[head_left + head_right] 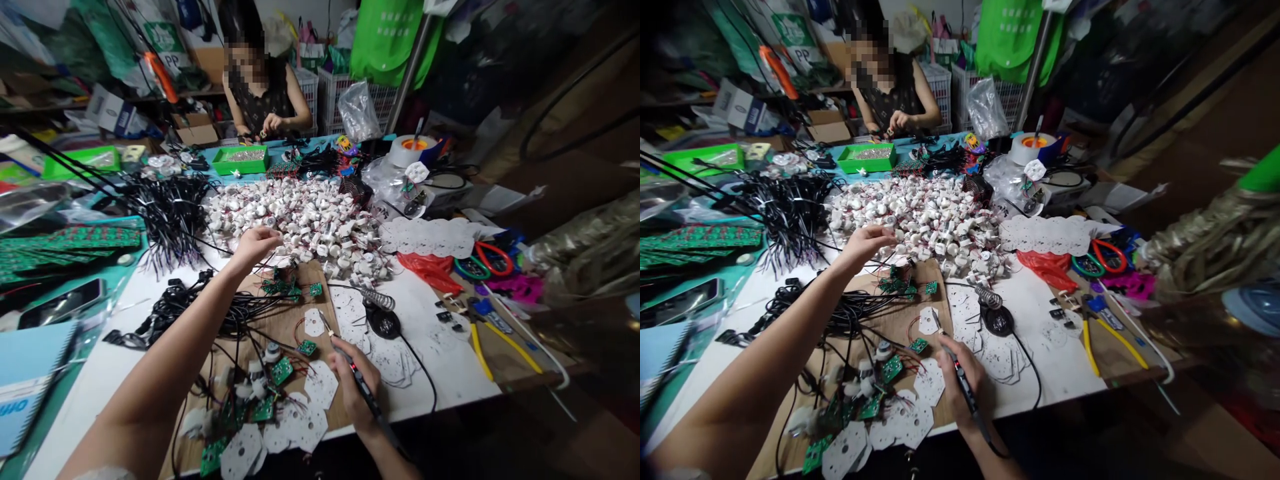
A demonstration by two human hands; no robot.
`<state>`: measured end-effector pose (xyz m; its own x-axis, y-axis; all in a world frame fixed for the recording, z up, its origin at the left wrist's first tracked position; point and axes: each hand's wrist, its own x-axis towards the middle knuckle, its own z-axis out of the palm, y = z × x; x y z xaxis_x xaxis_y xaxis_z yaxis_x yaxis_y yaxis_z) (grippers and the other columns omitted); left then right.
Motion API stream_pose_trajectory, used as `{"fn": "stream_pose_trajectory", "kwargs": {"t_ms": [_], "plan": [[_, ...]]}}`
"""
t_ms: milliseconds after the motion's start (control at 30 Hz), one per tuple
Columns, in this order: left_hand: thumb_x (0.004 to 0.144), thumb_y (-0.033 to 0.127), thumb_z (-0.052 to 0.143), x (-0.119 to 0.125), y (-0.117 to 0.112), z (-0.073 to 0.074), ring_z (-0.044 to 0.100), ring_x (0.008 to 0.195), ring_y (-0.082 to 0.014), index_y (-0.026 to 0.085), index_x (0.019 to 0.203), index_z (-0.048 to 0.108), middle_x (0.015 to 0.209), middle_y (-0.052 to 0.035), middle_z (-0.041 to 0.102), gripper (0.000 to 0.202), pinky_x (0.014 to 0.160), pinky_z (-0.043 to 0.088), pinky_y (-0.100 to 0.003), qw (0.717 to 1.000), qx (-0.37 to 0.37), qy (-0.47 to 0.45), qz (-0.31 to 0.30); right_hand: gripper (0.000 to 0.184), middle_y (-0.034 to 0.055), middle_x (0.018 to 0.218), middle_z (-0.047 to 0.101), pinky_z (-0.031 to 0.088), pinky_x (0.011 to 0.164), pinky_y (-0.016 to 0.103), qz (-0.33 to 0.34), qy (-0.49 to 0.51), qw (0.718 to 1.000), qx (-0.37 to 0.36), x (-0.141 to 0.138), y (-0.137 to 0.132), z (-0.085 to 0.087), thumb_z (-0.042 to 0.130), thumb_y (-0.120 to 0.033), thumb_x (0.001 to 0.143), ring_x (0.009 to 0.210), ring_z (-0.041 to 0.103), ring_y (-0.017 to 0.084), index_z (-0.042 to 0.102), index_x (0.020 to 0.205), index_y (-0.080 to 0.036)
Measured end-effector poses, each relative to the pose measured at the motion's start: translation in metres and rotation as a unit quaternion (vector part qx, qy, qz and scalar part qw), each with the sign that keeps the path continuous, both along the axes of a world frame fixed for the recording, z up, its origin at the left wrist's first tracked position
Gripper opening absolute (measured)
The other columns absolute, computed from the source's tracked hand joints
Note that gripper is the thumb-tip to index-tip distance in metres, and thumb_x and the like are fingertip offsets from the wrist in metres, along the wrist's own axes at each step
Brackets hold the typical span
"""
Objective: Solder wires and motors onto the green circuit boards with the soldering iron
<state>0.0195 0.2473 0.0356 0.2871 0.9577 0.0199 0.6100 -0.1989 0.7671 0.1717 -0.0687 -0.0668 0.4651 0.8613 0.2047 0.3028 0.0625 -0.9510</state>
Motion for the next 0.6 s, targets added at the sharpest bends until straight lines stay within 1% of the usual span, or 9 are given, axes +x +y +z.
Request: {"fn": "stream_pose_trajectory", "kwargs": {"t_ms": [67,133,200,267,333,433,500,533,600], "plan": [[0.079,0.037,0.067,-0.001,-0.001,-0.002,0.063,0.073,-0.0192,0.017,0.075,0.075,0.077,-0.0054,0.072,0.022,0.07,0.047,-0.03,0.997,0.041,0.061,0.025,0.029,0.0032,0.087,0.08,0.065,0.067,0.026,0.002,-0.001,1.0,0.009,0.0,0.001,-0.002,0.055,-0.036,0.103,0.067,0.076,0.017,0.076,0.121,-0.026],[0.082,0.031,0.065,0.007,0.0,-0.006,0.066,0.08,-0.0211,0.018,0.079,0.077,0.083,-0.0067,0.073,0.018,0.075,0.049,-0.03,0.985,0.1,0.137,0.025,0.03,0.0035,0.087,0.08,0.065,0.066,0.026,-0.001,0.003,1.0,0.008,-0.001,0.001,-0.002,0.055,-0.037,0.103,0.066,0.076,0.017,0.077,0.12,-0.026],[0.085,0.025,0.062,0.022,0.001,-0.011,0.068,0.089,-0.0225,0.019,0.087,0.08,0.094,-0.0086,0.074,0.019,0.08,0.05,-0.03,0.969,0.154,0.192,-0.016,0.031,0.0041,0.086,0.08,0.065,0.063,0.026,-0.015,0.012,1.0,0.008,-0.002,0.001,-0.002,0.055,-0.039,0.103,0.065,0.075,0.017,0.077,0.119,-0.025],[0.089,0.022,0.058,0.041,0.002,-0.016,0.068,0.098,-0.0245,0.019,0.096,0.081,0.103,-0.0112,0.073,0.024,0.084,0.051,-0.03,0.954,0.175,0.237,-0.06,0.032,0.0046,0.084,0.08,0.064,0.06,0.026,-0.027,0.019,0.999,0.01,-0.003,0.001,-0.002,0.055,-0.041,0.103,0.063,0.074,0.017,0.077,0.118,-0.023],[0.091,0.023,0.057,0.058,0.004,-0.02,0.067,0.106,-0.0279,0.018,0.102,0.08,0.11,-0.0142,0.071,0.026,0.086,0.051,-0.032,0.942,0.171,0.28,-0.067,0.033,0.0047,0.082,0.079,0.064,0.059,0.026,-0.034,0.018,0.999,0.011,-0.003,0.001,-0.003,0.054,-0.042,0.103,0.062,0.074,0.018,0.078,0.117,-0.022],[0.09,0.032,0.064,0.07,0.01,-0.026,0.065,0.114,-0.0324,0.018,0.106,0.077,0.119,-0.0168,0.066,0.026,0.088,0.052,-0.035,0.936,0.142,0.321,-0.038,0.034,0.0041,0.08,0.078,0.064,0.06,0.027,-0.038,0.018,0.999,0.006,-0.002,0.001,-0.004,0.053,-0.042,0.104,0.063,0.074,0.018,0.077,0.117,-0.022],[0.085,0.039,0.072,0.069,0.014,-0.028,0.066,0.113,-0.0315,0.02,0.104,0.075,0.12,-0.0147,0.065,0.028,0.089,0.053,-0.034,0.94,0.117,0.318,-0.039,0.033,0.0034,0.079,0.078,0.063,0.06,0.026,-0.035,0.021,0.999,0.004,-0.001,0.002,-0.004,0.054,-0.041,0.104,0.062,0.073,0.017,0.077,0.118,-0.022],[0.081,0.04,0.075,0.067,0.017,-0.028,0.066,0.11,-0.03,0.021,0.101,0.074,0.118,-0.0131,0.065,0.028,0.089,0.053,-0.033,0.945,0.103,0.306,-0.048,0.032,0.003,0.079,0.078,0.063,0.06,0.026,-0.033,0.022,0.999,0.004,-0.001,0.002,-0.003,0.054,-0.04,0.104,0.062,0.073,0.017,0.077,0.118,-0.023],[0.075,0.035,0.08,0.06,0.02,-0.027,0.067,0.102,-0.0265,0.02,0.094,0.073,0.109,-0.0103,0.067,0.025,0.087,0.053,-0.031,0.956,0.083,0.276,-0.062,0.031,0.0026,0.078,0.078,0.063,0.061,0.025,-0.026,0.022,0.999,0.004,-0.001,0.003,-0.001,0.055,-0.04,0.103,0.061,0.073,0.017,0.077,0.116,-0.023]]}}
